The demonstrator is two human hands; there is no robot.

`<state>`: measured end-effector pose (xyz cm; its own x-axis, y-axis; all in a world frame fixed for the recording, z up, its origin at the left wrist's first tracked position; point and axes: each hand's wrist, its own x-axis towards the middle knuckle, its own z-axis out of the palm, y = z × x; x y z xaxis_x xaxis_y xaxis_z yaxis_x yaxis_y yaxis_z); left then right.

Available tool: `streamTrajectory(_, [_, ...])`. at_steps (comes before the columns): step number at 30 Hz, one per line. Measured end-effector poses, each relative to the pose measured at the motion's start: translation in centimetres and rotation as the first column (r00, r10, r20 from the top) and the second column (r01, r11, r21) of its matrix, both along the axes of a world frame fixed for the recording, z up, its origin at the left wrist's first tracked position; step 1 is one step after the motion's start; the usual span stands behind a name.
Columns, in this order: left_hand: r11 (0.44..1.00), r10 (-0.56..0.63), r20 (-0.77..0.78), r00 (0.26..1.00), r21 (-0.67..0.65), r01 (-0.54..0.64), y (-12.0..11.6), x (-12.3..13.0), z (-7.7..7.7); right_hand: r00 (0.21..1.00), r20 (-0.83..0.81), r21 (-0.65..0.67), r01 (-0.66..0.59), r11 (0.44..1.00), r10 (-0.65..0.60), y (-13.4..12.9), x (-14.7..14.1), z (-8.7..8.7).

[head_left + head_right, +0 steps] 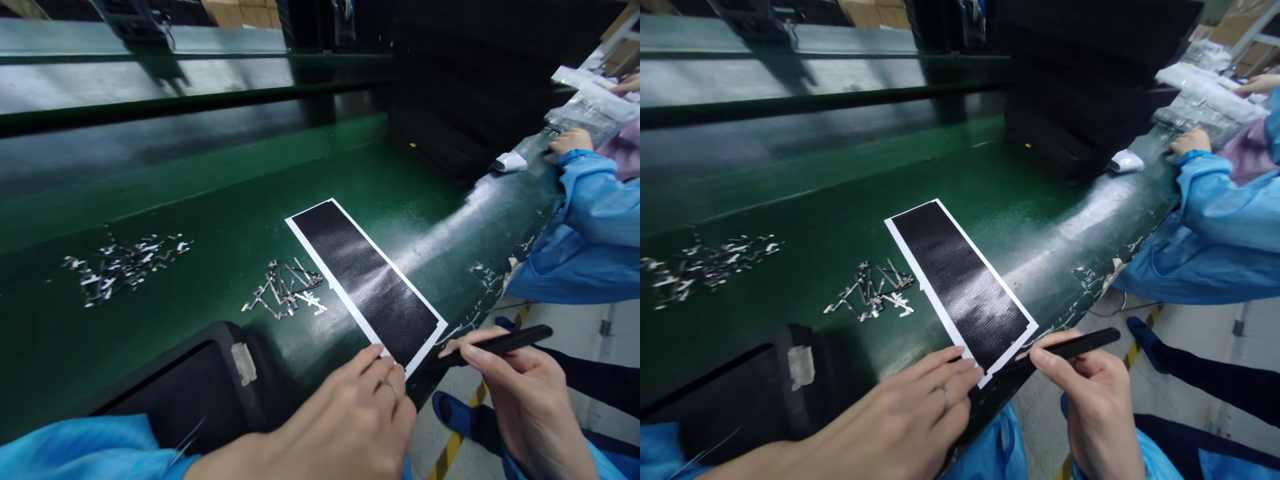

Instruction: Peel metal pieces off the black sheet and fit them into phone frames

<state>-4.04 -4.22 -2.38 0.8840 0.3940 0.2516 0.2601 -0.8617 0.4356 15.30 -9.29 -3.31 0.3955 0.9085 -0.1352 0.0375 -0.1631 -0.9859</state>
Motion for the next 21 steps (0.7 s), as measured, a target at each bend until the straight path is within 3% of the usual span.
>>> streamTrajectory(1, [0.984, 0.069, -0.042, 0.997, -0.163, -0.075, 0.4, 0.0, 0.5, 0.999, -0.034, 0.000, 0.004, 1.000, -0.004, 0.0, 0.1, 0.1])
streamTrajectory(2, [0.928, 0.135, -0.116, 0.984, -0.334, -0.167, 0.8, 0.1, 1.1, 0.998, -0.061, -0.003, -0.005, 1.000, 0.005, 0.1, 0.2, 0.3])
streamTrajectory(3, [0.834, 0.184, -0.199, 0.963, -0.487, -0.260, 1.2, 0.1, 1.5, 0.996, -0.083, -0.005, -0.016, 1.000, 0.016, 0.1, 0.2, 0.4])
streamTrajectory(5, [0.583, 0.232, -0.315, 0.920, -0.713, -0.390, 2.0, 0.2, 2.0, 0.994, -0.102, 0.008, -0.041, 0.999, 0.042, 0.2, 0.2, 0.4])
streamTrajectory(7, [0.330, 0.241, -0.331, 0.912, -0.856, -0.398, 2.5, 0.2, 2.1, 0.992, -0.082, 0.037, -0.091, 0.995, 0.093, 0.5, 0.1, 0.4])
streamTrajectory(8, [0.232, 0.254, -0.313, 0.915, -0.899, -0.372, 2.6, 0.2, 2.0, 0.991, -0.068, 0.048, -0.111, 0.993, 0.114, 0.6, -0.1, 0.3])
streamTrajectory(10, [0.111, 0.265, -0.284, 0.922, -0.940, -0.321, 2.8, 0.1, 1.9, 0.990, -0.059, 0.066, -0.126, 0.990, 0.130, 1.0, -0.5, 0.2])
streamTrajectory(14, [0.039, 0.245, -0.292, 0.925, -0.950, -0.310, 2.7, 0.3, 1.9, 0.989, -0.042, 0.103, -0.139, 0.985, 0.144, 1.4, -1.0, 0.0])
streamTrajectory(21, [0.055, 0.283, -0.223, 0.933, -0.967, -0.248, 2.6, 0.4, 1.7, 0.986, -0.096, 0.032, -0.134, 0.990, 0.137, 1.2, -1.1, 0.1])
